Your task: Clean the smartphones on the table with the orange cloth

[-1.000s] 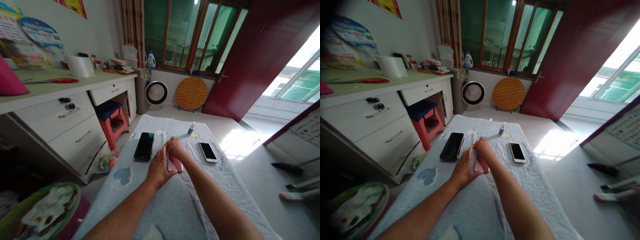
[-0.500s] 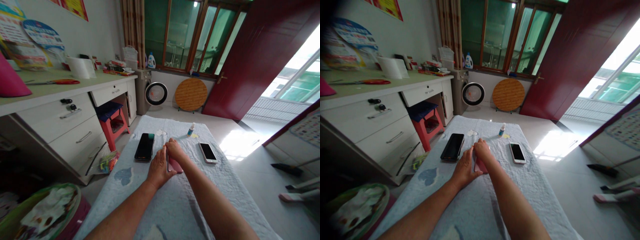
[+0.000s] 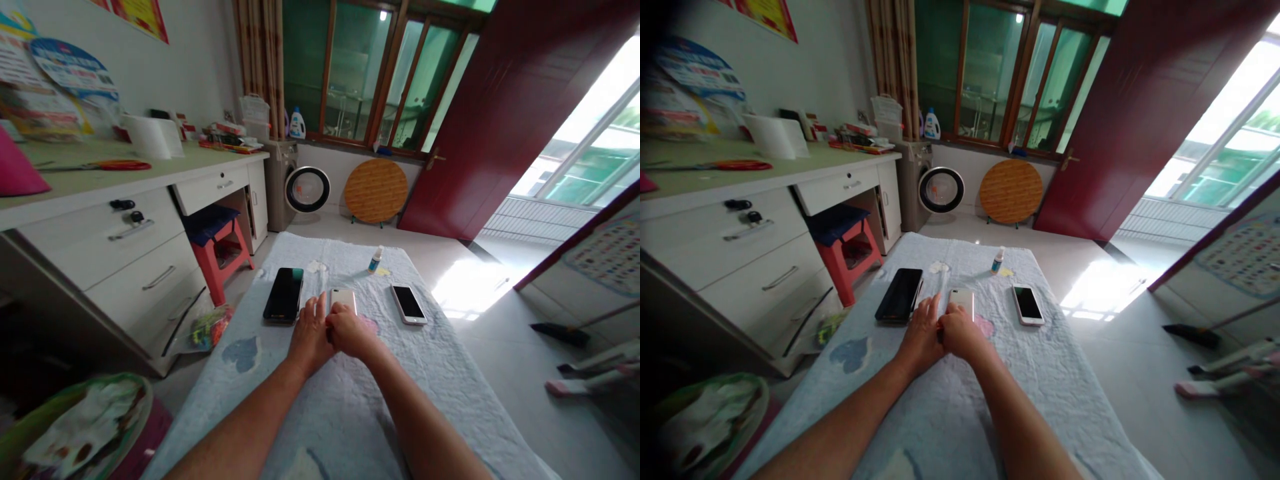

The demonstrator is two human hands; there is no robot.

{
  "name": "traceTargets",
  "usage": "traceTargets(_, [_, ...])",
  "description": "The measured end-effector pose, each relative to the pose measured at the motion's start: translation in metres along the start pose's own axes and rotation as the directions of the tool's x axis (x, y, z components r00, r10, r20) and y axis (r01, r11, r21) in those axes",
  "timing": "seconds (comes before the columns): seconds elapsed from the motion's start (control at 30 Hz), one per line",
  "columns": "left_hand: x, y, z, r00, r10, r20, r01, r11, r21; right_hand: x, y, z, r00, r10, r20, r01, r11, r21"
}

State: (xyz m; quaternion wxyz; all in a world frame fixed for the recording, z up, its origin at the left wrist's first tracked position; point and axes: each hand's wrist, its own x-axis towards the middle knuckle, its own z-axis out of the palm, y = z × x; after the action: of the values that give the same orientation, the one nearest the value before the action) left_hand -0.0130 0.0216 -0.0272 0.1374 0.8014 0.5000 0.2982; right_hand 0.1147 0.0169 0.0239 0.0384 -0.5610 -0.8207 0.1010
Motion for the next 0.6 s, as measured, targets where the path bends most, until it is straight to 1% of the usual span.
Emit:
traceTargets(0.1, [0.0, 0.0, 0.001, 1.0, -0.001, 0.008, 0.001, 1.0, 0.012, -0.005, -0.002, -0.008, 0.994, -0.078, 0.079, 0.076, 0.997, 0.03])
traceTargets(0.17, [0.0, 0.0, 0.001, 1.0, -0.004, 0.011, 0.004, 1.0, 0.008, -0.005, -0.001, -0.012, 0.991, -0.1, 0.09, 0.096, 0.994, 0.045])
traceTargets(0.27, [0.001, 0.001, 0.001, 1.0, 0.006, 0.001, -0.006, 1.0, -0.013, -0.003, 0.003, -0.011, 0.998, -0.055, 0.033, 0.054, 0.997, 0.052])
traceTargets(0.37, [0.001, 0.001, -0.001, 1.0, 0.023, -0.011, -0.023, 0.999, -0.041, 0.005, 0.009, -0.004, 0.999, 0.0, -0.053, 0.004, 0.998, 0.064])
traceTargets(0.5, [0.001, 0.004, -0.005, 1.0, 0.021, 0.0, -0.021, 0.998, -0.059, 0.022, 0.022, 0.003, 0.99, 0.033, -0.135, -0.027, 0.998, 0.049])
traceTargets(0.6, [0.001, 0.006, -0.008, 1.0, 0.023, 0.007, -0.023, 0.998, -0.052, 0.036, 0.032, 0.002, 0.979, 0.105, -0.174, -0.1, 0.994, 0.039])
